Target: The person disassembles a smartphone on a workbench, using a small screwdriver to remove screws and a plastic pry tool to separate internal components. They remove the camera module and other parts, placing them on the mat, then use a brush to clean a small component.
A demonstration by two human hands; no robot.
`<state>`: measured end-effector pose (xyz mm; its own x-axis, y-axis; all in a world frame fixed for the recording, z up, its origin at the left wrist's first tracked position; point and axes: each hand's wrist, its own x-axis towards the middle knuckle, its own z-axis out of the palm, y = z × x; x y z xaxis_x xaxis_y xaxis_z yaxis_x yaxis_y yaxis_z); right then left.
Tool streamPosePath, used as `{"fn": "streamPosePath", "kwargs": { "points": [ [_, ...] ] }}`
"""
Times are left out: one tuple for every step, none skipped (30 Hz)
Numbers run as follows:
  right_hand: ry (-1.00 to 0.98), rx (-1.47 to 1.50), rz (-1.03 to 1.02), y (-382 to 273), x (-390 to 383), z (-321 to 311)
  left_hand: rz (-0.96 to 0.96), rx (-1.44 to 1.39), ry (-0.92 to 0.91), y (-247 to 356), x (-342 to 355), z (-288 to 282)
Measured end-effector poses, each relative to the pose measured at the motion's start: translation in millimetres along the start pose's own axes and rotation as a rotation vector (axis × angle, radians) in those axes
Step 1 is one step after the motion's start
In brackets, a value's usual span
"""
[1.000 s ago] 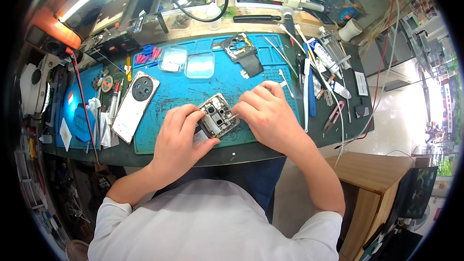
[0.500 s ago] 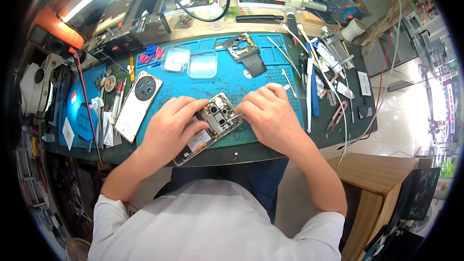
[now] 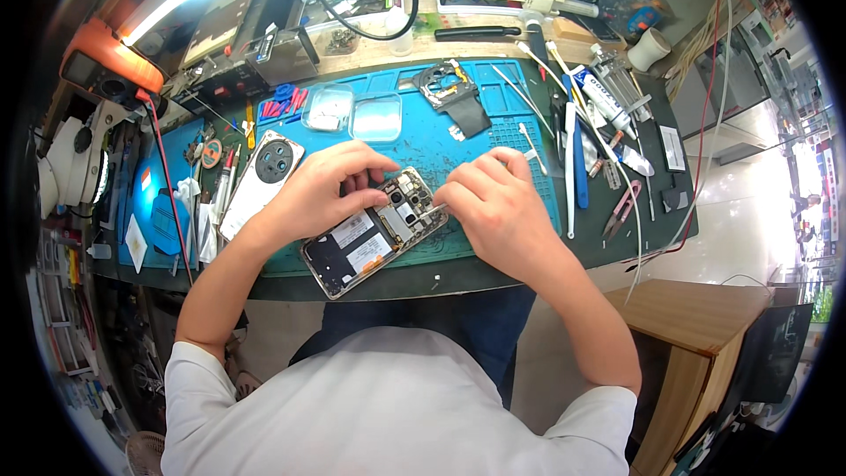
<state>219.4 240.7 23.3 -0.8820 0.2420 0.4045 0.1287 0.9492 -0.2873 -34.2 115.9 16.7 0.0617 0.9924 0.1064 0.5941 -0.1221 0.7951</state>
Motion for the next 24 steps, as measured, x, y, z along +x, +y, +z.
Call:
{"fn": "streamPosePath", "kwargs": {
  "points": [
    [-0.003, -0.021, -0.008, -0.3, 0.3, -0.2, -0.03, -0.016, -0.041, 2.1, -0.6, -2.0],
    [-0.006, -0.044, -0.013, -0.8, 0.2, -1.2, -0.057, -0.034, -0.084, 4.9, -0.4, -4.4],
    [0.007, -0.063, -0.022, -1.8, 0.2, -2.2, -0.084, -0.051, -0.127, 7.5, 0.1, -6.4],
    [0.019, -0.083, -0.031, -3.5, 0.3, -3.1, -0.085, -0.049, -0.165, 9.6, 1.6, -8.3],
    [0.031, -0.101, -0.042, -5.3, 1.0, -4.1, -0.088, -0.047, -0.2, 11.3, 3.2, -10.6],
    [0.03, -0.133, -0.061, -7.7, 2.0, -5.5, -0.091, -0.046, -0.236, 12.0, 4.9, -12.1],
    [0.03, -0.164, -0.078, -10.5, 3.0, -7.2, -0.092, -0.049, -0.252, 11.8, 6.5, -12.8],
    [0.03, -0.195, -0.097, -12.4, 3.8, -8.5, -0.094, -0.05, -0.268, 11.3, 8.0, -13.6],
    [0.013, -0.211, -0.103, -13.7, 3.7, -9.4, -0.095, -0.052, -0.283, 10.8, 8.9, -14.1],
    [-0.004, -0.227, -0.108, -15.0, 3.4, -10.2, -0.085, -0.048, -0.281, 9.5, 9.1, -14.0],
    [-0.021, -0.244, -0.112, -16.0, 3.1, -11.3, -0.073, -0.045, -0.279, 7.7, 9.5, -13.2],
    [-0.017, -0.279, -0.13, -15.8, 2.9, -12.8, -0.061, -0.042, -0.278, 6.4, 9.9, -12.7],
    [-0.013, -0.314, -0.148, -14.5, 2.5, -14.6, -0.053, -0.04, -0.281, 5.7, 10.7, -12.9],
    [-0.011, -0.349, -0.169, -13.3, 1.9, -16.8, -0.045, -0.041, -0.282, 5.0, 11.3, -13.1],
    [-0.016, -0.32, -0.125, -12.2, 0.2, -19.3, -0.038, -0.041, -0.282, 3.9, 12.0, -13.4],
    [-0.022, -0.291, -0.081, -11.0, -2.0, -22.2, -0.03, -0.049, -0.29, 1.6, 13.1, -13.6],
    [-0.026, -0.26, -0.04, -10.8, -1.9, -24.0, -0.025, -0.056, -0.296, -1.7, 14.0, -14.4],
    [-0.044, -0.132, 0.064, -16.1, 3.3, -34.4, -0.021, -0.062, -0.301, -4.1, 13.7, -15.0],
    [-0.06, 0.033, 0.19, -15.0, 2.4, -30.3, -0.017, -0.072, -0.296, -5.4, 12.1, -15.5],
    [-0.073, 0.186, 0.327, -13.8, -2.8, -25.4, 0.001, -0.086, -0.301, -5.1, 13.8, -15.2],
    [-0.084, 0.346, 0.46, -11.6, -7.7, -18.3, 0.014, -0.098, -0.304, -5.4, 14.6, -15.2],
    [-0.024, 0.384, 0.509, -12.4, -9.4, -10.8, 0.012, -0.101, -0.306, -6.0, 15.9, -15.3],
    [-0.088, 0.414, 0.567, -14.7, -6.5, -9.3, 0.003, -0.105, -0.306, -7.9, 15.3, -15.1],
    [-0.151, 0.444, 0.624, -17.1, -2.6, -9.4, -0.007, -0.109, -0.307, -9.3, 14.6, -15.3]
  ]
}}
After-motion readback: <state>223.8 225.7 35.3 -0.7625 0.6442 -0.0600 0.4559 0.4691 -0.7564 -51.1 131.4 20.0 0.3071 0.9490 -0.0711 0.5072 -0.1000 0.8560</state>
